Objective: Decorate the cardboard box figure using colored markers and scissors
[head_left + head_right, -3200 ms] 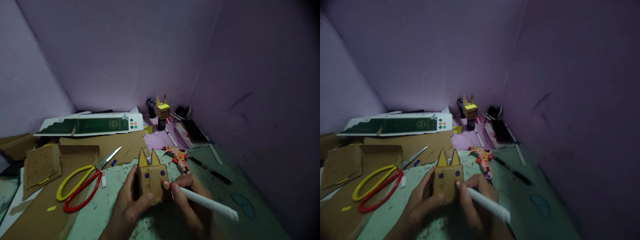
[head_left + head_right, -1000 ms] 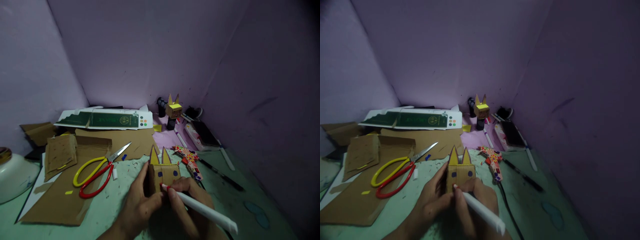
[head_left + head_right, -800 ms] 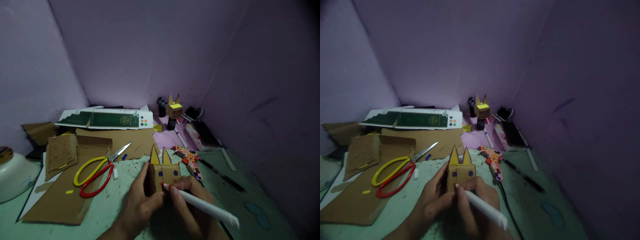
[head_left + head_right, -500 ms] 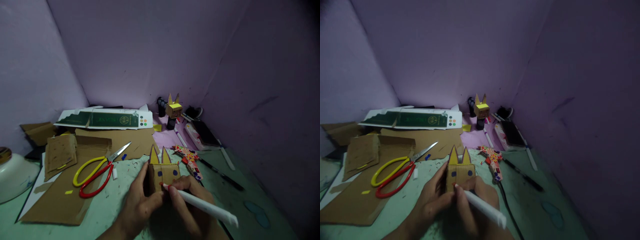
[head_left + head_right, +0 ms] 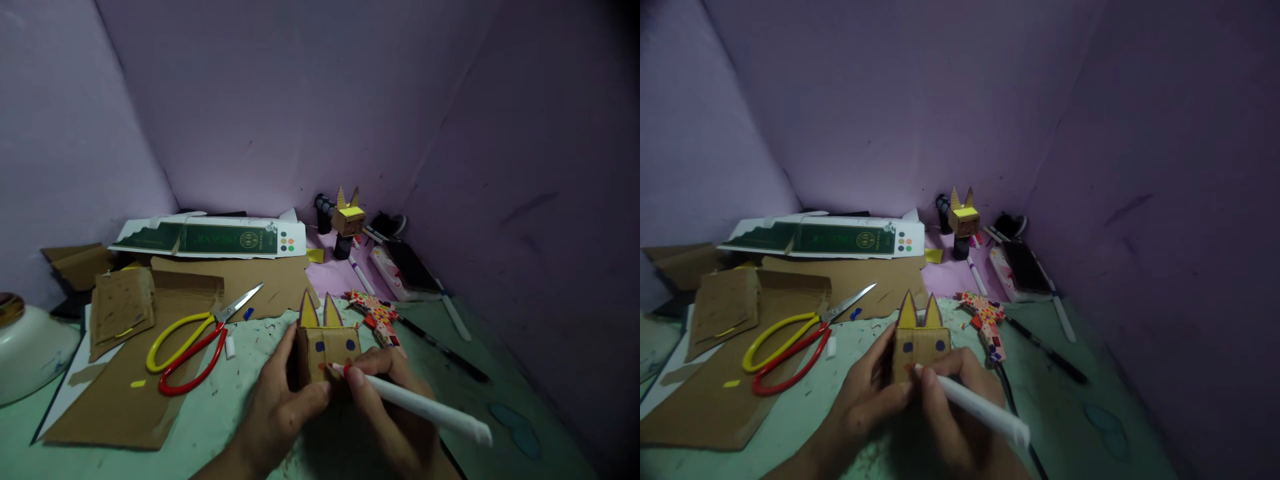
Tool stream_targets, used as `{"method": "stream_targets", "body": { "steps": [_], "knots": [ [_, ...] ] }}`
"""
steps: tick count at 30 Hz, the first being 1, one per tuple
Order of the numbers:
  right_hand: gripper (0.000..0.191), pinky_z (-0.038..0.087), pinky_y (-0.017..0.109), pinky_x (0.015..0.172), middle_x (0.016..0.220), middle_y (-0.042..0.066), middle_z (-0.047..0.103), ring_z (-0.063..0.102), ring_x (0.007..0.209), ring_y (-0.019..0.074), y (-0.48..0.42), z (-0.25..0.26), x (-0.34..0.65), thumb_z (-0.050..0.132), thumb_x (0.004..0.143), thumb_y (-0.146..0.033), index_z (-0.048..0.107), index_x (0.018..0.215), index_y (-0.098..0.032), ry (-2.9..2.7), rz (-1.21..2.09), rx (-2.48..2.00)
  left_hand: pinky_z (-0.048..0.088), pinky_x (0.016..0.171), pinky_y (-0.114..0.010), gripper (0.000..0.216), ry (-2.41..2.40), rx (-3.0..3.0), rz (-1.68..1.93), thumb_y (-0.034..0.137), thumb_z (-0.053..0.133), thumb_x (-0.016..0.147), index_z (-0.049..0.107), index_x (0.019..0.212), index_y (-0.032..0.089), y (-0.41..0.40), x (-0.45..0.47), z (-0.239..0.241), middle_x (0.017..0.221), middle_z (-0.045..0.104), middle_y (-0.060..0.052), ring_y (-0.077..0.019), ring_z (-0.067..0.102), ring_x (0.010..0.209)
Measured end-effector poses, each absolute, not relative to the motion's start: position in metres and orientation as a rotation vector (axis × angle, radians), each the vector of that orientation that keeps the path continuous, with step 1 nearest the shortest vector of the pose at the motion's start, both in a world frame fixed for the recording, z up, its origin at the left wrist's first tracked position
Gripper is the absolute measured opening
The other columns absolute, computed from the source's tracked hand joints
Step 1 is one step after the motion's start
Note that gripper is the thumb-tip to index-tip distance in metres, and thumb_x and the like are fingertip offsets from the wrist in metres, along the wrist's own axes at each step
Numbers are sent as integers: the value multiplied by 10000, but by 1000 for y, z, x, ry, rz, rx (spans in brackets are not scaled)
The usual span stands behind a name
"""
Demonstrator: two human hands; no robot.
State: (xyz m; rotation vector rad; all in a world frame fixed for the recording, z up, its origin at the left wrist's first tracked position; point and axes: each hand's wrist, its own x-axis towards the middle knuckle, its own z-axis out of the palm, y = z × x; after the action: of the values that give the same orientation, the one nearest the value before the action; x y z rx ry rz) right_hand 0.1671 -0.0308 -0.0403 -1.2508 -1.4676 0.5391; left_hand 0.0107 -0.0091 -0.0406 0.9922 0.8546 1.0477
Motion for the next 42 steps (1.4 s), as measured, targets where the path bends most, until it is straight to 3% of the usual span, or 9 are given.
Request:
{"method": "stream_targets", "body": {
  "steps": [13,22,31,42],
  "knots": [
    [173,443,283,486,613,0,689,635,506,168,-28,-44,167,568,933,-326,593,775,-258,-1581,484,-1239,467,1057,-423,971,866,958,1071,312,812,697,291,1500,149,-8,14,-36,1436,571,-150,-386,522,1312],
    [256,502,282,514,631,32,714,666,532,180,-29,-45,164,569,928,-420,634,764,-235,-1540,457,-1302,477,1044,-428,957,843,963,1081,323,817,704,299,1490,148,-7,15,-36,1426,575,-162,-378,547,1287],
    [138,511,285,496,658,21,720,674,537,178,-29,-38,162,605,891,-275,626,756,-256,-1545,452,-1228,451,1074,-458,933,873,1024,1073,346,779,713,307,1493,152,-8,12,-39,1441,563,-164,-401,517,1312],
    [255,478,353,510,626,49,703,658,546,227,-32,-43,164,537,914,-445,621,757,-262,-1564,529,-1372,420,1120,-450,982,824,1015,1022,265,785,702,251,1512,115,-5,11,-36,1465,550,-171,-379,497,1349]
  ]
}}
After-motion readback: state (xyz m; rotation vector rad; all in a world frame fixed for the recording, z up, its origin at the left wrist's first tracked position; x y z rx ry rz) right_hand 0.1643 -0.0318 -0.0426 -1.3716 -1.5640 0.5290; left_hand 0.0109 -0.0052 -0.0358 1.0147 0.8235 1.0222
